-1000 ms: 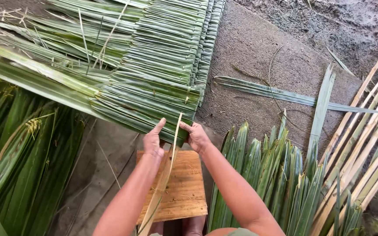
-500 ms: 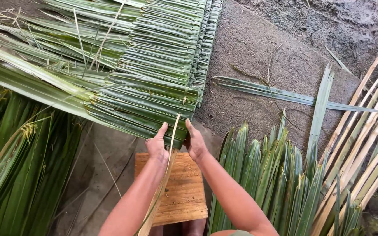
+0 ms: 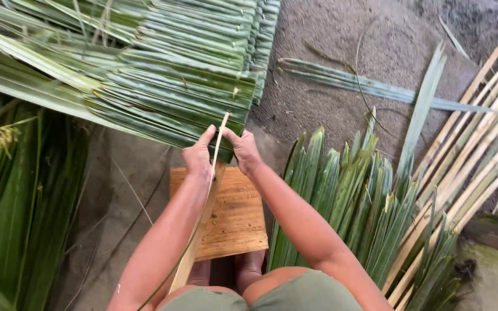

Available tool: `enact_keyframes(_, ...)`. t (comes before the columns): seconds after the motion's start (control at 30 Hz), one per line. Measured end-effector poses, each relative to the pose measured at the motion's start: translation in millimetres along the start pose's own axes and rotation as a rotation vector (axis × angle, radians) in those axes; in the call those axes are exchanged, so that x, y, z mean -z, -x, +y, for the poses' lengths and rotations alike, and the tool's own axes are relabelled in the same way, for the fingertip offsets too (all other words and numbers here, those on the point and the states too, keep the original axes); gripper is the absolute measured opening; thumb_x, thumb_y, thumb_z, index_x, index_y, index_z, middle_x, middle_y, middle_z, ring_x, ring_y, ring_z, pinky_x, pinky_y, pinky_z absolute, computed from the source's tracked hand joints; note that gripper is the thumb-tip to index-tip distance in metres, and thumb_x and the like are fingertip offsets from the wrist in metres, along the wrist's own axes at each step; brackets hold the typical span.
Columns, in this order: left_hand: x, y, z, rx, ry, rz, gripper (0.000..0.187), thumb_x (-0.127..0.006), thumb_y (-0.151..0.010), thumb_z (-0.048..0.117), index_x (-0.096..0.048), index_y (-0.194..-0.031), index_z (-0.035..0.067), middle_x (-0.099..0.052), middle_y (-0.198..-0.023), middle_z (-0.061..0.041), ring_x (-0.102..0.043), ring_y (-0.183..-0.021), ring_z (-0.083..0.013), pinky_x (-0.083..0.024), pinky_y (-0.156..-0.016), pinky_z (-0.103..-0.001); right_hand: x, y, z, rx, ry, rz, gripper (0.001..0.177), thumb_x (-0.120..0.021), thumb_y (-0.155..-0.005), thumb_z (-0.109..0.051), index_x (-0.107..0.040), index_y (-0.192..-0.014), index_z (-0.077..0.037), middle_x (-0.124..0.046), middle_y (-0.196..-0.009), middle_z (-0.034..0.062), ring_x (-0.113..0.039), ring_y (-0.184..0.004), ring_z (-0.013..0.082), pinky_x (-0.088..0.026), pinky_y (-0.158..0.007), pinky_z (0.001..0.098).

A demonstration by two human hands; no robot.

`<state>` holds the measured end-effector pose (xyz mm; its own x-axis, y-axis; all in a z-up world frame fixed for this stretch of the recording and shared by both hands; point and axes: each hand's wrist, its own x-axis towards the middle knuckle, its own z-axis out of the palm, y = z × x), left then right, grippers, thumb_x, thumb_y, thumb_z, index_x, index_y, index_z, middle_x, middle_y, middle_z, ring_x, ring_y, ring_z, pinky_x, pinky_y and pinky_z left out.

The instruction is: Weaving palm leaves onto a wooden rod to create a thatched panel

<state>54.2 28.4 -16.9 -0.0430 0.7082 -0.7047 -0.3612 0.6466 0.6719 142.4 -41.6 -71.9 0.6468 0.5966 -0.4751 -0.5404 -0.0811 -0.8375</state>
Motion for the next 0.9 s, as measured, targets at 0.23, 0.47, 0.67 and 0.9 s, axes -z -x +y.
enact_keyframes(0.23, 4, 12, 1, 0.034, 0.000, -0.016, 0.052, -0.105, -0.054, 0.009, -0.077, -0.097, 0.004, -0.076, -0.091, -0.011, -0.077, -0.085, -0.0236, -0.059, -0.077, -0.039, 6, 40, -87, -0.063, -0.414, 0.027, 0.076, -0.051, -0.087, -0.081, -0.072, -0.117, -0.015, -0.074, -0.086, 0.0057, -0.072, -0.074, 0.0177, -0.059, -0.070, 0.0301)
enact_keyframes(0.47, 5, 27, 22, 0.024, 0.031, -0.024, 0.046, -0.103, -0.056, 0.009, -0.076, -0.092, 0.000, -0.075, -0.087, -0.014, -0.076, -0.082, -0.0254, -0.059, -0.075, -0.041, -79, 52, -94, 0.084, -0.134, 0.406, 0.088, -0.055, -0.092, -0.070, -0.046, -0.152, -0.007, -0.046, -0.156, 0.0179, -0.039, -0.146, 0.0284, -0.022, -0.125, 0.0448)
enact_keyframes(0.67, 7, 16, 12, 0.022, 0.034, -0.035, 0.050, -0.105, -0.054, 0.009, -0.077, -0.096, 0.005, -0.076, -0.091, -0.012, -0.077, -0.085, -0.0241, -0.061, -0.078, -0.040, 25, 22, 21, -0.193, 0.552, 0.084, 0.043, -0.049, -0.089, -0.054, -0.068, -0.101, -0.017, -0.064, -0.096, 0.0125, -0.057, -0.092, 0.0338, -0.046, -0.082, 0.0452)
enact_keyframes(0.9, 10, 11, 10, 0.002, 0.044, -0.051, 0.048, -0.103, -0.055, 0.004, -0.076, -0.095, 0.006, -0.076, -0.090, -0.009, -0.077, -0.084, -0.0208, -0.061, -0.079, -0.037, -1, 85, 10, 0.803, 1.540, -0.360, 0.011, -0.058, -0.080, -0.023, -0.063, -0.081, -0.014, -0.061, -0.086, 0.0107, -0.052, -0.096, 0.0302, -0.035, -0.081, 0.0443)
